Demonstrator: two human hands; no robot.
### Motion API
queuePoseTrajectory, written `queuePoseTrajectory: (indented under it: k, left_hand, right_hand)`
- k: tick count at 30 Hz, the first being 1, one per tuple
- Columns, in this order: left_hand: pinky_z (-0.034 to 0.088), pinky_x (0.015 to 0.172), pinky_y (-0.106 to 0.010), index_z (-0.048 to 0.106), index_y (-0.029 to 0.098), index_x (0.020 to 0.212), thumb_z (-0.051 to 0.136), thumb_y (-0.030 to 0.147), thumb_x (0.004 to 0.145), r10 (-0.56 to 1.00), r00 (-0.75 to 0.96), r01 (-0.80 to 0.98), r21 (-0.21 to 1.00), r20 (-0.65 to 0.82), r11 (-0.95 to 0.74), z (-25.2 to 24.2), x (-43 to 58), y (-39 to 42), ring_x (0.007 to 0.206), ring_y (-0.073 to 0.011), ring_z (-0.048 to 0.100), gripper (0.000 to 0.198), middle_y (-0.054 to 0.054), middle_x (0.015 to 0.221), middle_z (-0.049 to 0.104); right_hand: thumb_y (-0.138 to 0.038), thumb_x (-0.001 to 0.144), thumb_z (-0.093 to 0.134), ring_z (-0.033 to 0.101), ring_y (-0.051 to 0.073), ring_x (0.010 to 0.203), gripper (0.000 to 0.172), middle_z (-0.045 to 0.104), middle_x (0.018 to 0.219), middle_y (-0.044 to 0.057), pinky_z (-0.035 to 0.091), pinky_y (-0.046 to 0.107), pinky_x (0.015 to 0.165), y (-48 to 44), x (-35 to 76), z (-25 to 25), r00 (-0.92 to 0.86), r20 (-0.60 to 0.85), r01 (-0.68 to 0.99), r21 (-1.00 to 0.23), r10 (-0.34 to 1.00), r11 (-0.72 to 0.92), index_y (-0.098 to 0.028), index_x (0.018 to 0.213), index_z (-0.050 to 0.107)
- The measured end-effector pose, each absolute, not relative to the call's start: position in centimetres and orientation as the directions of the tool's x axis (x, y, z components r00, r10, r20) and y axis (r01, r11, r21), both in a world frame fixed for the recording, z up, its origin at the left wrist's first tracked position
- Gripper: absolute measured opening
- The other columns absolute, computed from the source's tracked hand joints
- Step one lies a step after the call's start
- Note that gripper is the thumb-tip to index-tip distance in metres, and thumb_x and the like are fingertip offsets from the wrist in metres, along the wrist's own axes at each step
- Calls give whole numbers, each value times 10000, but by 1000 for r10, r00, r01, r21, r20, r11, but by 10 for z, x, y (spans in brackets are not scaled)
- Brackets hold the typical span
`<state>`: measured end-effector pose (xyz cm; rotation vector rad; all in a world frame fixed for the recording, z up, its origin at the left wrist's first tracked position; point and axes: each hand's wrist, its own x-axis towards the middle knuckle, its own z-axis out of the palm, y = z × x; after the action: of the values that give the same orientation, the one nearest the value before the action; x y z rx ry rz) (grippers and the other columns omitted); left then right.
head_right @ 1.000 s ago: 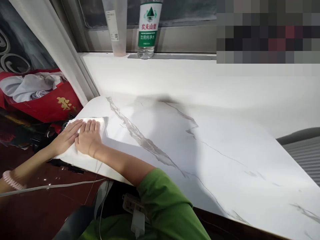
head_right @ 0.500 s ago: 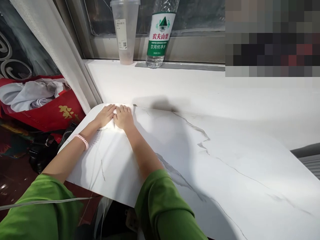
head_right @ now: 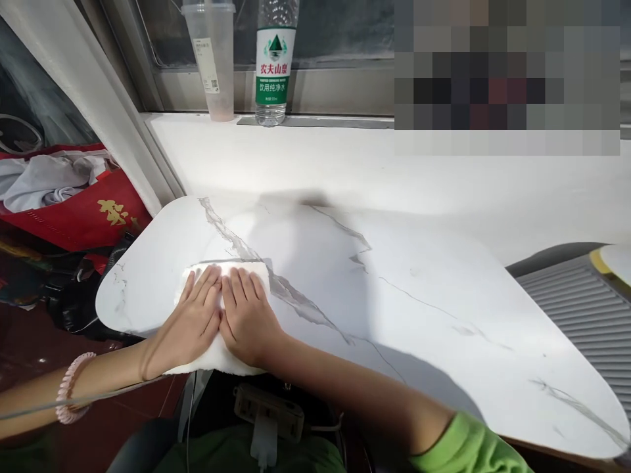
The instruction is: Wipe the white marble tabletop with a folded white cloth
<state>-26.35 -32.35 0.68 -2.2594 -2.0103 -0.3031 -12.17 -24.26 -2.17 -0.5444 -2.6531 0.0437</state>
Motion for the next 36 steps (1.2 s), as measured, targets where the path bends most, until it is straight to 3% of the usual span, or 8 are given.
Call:
queuePoseTrajectory:
  k: [4, 8, 14, 18, 25, 31, 36]
  left_hand:
    - [192, 1213, -520, 418, 7, 1401, 297, 174, 942, 967, 163, 980, 79, 198, -182, 8, -258, -305, 1466, -289, 274, 503, -216, 1500, 423]
    - [186, 1216, -483, 390, -15, 1419, 296, 177, 959, 975, 177, 981, 57, 131, -186, 4, -279, -236, 1451, -283, 309, 508, -207, 1523, 393]
    - [179, 1216, -403, 361, 22, 1437, 295, 132, 992, 985, 125, 985, 104, 117, -137, 5, -292, -115, 1443, -211, 318, 463, -153, 1547, 373]
    - [176, 1212, -406, 375, 33, 1428, 271, 105, 1003, 985, 102, 984, 128, 138, -120, 5, -290, -87, 1434, -197, 323, 443, -142, 1548, 376]
    - [189, 1212, -450, 363, 122, 1474, 298, 173, 987, 992, 76, 986, 142, 101, -90, 0, -278, -121, 1463, -220, 280, 494, -106, 1575, 337]
    - [203, 1208, -490, 392, 52, 1454, 292, 195, 962, 985, 64, 987, 135, 161, -87, 2, -223, -209, 1453, -260, 305, 522, -150, 1547, 377]
    - [162, 1218, -511, 465, 4, 1383, 316, 207, 949, 962, 202, 972, 83, 185, -220, 2, -187, -260, 1436, -294, 334, 502, -196, 1492, 443]
  right_hand:
    - [-243, 943, 328, 331, 335, 1428, 574, 393, 1517, 230, 262, 516, 1169, -233, -114, -23, -799, 321, 482, -162, 508, 861, 31, 1439, 422]
    - [-250, 941, 315, 350, 302, 1423, 567, 397, 1530, 177, 261, 489, 1163, -177, -137, -22, -725, 226, 619, -202, 651, 759, -28, 1452, 423]
    - [-211, 946, 258, 366, 296, 1402, 558, 428, 1511, 184, 216, 454, 1162, -79, -162, -17, -613, 283, 720, -182, 737, 669, 4, 1432, 427]
    - [-217, 955, 252, 345, 310, 1414, 565, 409, 1526, 174, 223, 465, 1160, -51, -165, -18, -581, 265, 746, -206, 770, 634, 6, 1454, 395]
    - [-222, 958, 273, 385, 301, 1394, 538, 448, 1494, 194, 259, 484, 1145, -78, -144, -23, -639, 327, 687, -167, 697, 708, -11, 1424, 440]
    - [-227, 967, 270, 364, 303, 1414, 548, 428, 1508, 191, 234, 465, 1180, -152, -83, -23, -719, 312, 620, -116, 621, 776, 17, 1430, 434]
    - [-234, 962, 286, 316, 299, 1442, 551, 396, 1529, 186, 246, 479, 1188, -209, -36, -16, -753, 273, 594, -110, 599, 797, 10, 1436, 424]
